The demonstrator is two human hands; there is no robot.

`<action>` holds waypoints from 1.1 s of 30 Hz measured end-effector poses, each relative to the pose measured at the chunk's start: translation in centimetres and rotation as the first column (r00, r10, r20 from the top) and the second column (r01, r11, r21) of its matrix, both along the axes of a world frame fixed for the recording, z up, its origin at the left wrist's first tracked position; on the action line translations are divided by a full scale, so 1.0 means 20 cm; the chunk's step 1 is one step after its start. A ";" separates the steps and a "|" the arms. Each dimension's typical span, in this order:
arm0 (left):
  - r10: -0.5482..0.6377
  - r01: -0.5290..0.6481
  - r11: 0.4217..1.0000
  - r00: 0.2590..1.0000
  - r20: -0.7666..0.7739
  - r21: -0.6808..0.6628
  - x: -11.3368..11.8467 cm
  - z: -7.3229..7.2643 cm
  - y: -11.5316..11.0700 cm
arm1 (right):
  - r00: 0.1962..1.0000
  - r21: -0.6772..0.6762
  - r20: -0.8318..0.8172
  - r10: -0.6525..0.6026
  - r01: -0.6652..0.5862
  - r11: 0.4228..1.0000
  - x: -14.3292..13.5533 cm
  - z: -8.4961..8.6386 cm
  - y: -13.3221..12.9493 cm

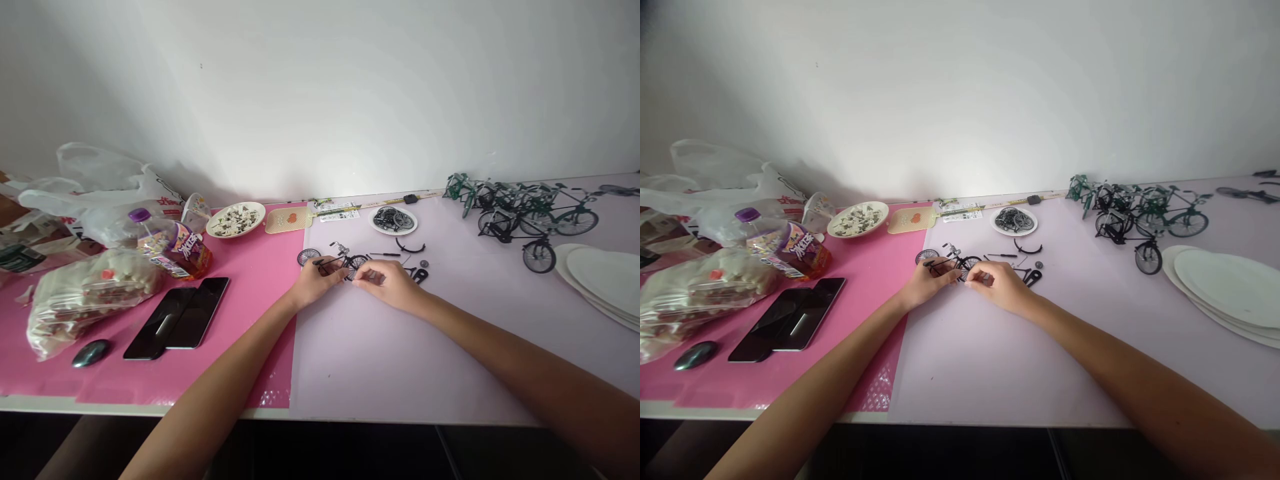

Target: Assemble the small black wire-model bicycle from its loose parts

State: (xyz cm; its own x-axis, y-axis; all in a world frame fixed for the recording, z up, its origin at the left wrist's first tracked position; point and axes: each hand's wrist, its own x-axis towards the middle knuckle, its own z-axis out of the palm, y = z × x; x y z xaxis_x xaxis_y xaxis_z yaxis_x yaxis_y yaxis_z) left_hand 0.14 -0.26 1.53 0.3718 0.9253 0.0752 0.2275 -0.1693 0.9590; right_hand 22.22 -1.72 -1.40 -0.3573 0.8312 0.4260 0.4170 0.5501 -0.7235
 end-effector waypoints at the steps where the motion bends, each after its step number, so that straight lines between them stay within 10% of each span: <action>1: -0.003 0.003 1.000 1.000 -0.003 0.005 0.00 0.00 0.00 | 1.000 -0.002 0.002 -0.002 0.002 1.000 0.00 0.00 0.00; 33: -0.036 0.036 0.999 0.999 -0.028 0.025 0.00 0.01 0.00 | 1.000 0.005 0.019 -0.002 0.002 1.000 0.00 0.00 0.00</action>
State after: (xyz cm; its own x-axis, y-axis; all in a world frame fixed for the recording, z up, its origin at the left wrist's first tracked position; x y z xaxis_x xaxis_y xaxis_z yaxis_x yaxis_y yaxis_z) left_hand 0.13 -0.28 1.78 0.4071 0.9091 0.0881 0.2468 -0.2024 0.9477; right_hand 22.25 -1.76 -1.35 -0.3641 0.8295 0.4235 0.4317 0.5532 -0.7124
